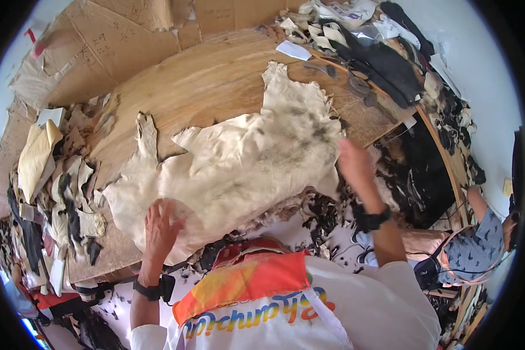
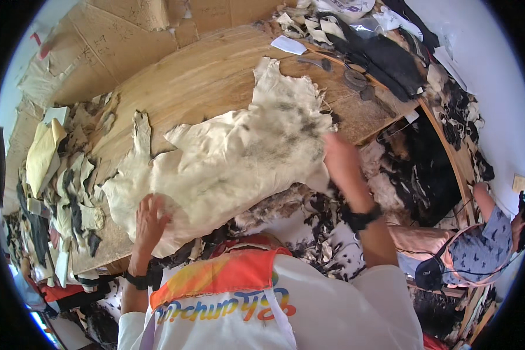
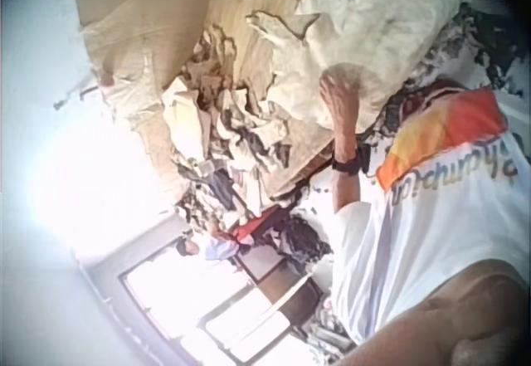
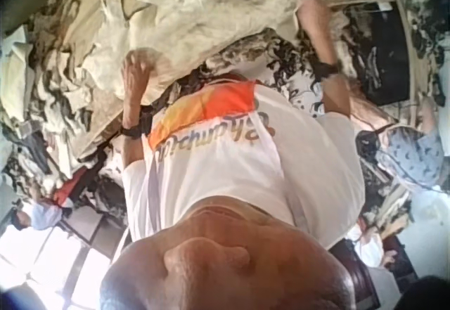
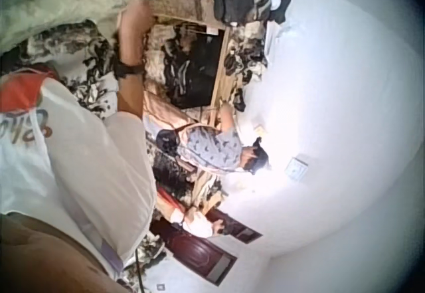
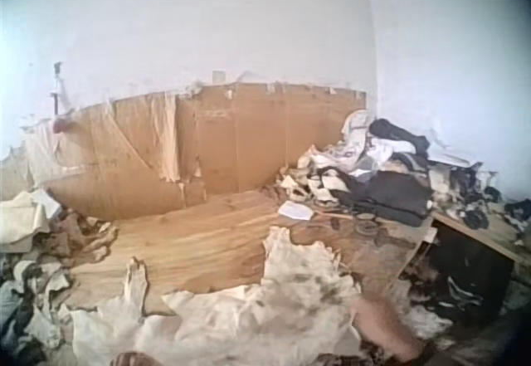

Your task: Trimming and arranging leather skins on a workshop table.

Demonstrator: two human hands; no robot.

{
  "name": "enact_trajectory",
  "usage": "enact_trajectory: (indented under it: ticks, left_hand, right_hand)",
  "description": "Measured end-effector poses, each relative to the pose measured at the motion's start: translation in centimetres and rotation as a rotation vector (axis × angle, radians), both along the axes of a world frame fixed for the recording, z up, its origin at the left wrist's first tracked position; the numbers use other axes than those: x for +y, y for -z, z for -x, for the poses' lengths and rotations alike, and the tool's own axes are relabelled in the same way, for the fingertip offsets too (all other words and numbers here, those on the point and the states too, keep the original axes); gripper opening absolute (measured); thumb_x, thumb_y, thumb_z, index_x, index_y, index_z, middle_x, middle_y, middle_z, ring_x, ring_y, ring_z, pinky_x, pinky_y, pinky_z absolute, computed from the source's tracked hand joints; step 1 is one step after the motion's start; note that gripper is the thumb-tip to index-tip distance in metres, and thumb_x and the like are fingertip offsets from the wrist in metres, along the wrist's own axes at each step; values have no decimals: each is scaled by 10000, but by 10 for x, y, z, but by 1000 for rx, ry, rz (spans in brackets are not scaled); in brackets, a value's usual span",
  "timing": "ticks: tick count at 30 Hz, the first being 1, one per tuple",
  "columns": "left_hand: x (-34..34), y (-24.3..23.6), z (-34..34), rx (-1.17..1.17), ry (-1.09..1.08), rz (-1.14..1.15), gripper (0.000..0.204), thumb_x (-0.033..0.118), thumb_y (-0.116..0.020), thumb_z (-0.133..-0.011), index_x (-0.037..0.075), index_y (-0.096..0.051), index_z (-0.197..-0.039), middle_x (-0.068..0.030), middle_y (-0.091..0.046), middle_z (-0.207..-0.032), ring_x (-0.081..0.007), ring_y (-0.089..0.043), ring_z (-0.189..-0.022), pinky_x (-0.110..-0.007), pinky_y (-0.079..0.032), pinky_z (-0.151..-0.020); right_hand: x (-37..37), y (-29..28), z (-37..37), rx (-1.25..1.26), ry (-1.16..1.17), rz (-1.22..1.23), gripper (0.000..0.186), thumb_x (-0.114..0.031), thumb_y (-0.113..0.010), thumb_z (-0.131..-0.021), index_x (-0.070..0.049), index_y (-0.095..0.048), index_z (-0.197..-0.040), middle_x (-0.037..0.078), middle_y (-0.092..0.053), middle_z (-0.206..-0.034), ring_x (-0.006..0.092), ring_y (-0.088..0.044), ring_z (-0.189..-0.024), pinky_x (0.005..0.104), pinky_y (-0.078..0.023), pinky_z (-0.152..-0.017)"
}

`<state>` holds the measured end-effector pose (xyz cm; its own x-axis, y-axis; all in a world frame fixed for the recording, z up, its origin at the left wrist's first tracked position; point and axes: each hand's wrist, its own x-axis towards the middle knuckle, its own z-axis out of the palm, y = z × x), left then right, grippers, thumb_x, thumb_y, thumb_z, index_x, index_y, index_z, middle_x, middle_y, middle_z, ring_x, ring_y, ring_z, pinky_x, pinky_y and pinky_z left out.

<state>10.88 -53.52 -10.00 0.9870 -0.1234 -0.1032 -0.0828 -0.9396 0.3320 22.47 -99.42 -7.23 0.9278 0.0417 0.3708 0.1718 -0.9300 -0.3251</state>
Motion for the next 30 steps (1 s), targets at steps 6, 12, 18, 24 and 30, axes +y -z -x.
enact_trajectory:
  ticks: [6,12,18,24,30]
  left_hand:
    - [9,14,-14,-81,-247,-216,687,369,-581,-798,127,-285,-1369,-168,-219,-1425,-368,-166,-1321,-632,-144,-991]
    - [10,14,-7,-30,-293,-230,690,416,-529,-822,128,-249,-1383,-139,-183,-1448,-341,-120,-1341,-669,-108,-973]
    - [-4,-8,13,147,-347,-229,703,352,-570,-809,75,-253,-1371,-163,-191,-1438,-359,-139,-1331,-661,-141,-972]
    - [-63,1,-13,-93,-202,-57,700,341,-610,-768,97,-314,-1353,-150,-217,-1431,-358,-128,-1332,-609,-106,-1017]
    - [-78,6,-15,-51,-241,-168,689,381,-608,-761,157,-333,-1352,-89,-217,-1446,-338,-127,-1342,-632,-114,-1000]
  right_hand:
    - [97,45,-47,-20,-492,181,468,-289,-561,-823,-77,-437,-1222,90,-420,-1264,274,-384,-1169,406,-317,-966]
    - [70,62,-38,5,-316,347,577,-399,-496,-846,-51,-374,-1290,101,-362,-1333,273,-313,-1233,419,-229,-1029]
    - [64,47,6,243,-275,378,617,-396,-502,-841,-25,-339,-1307,130,-301,-1368,293,-273,-1264,444,-206,-1038]
    - [98,46,-72,46,-660,300,671,-423,-531,-809,-18,-331,-1306,148,-317,-1349,299,-284,-1257,446,-229,-1025]
    - [27,69,-178,58,-624,315,612,-473,-464,-825,-75,-370,-1281,117,-329,-1371,262,-266,-1286,468,-214,-1026]
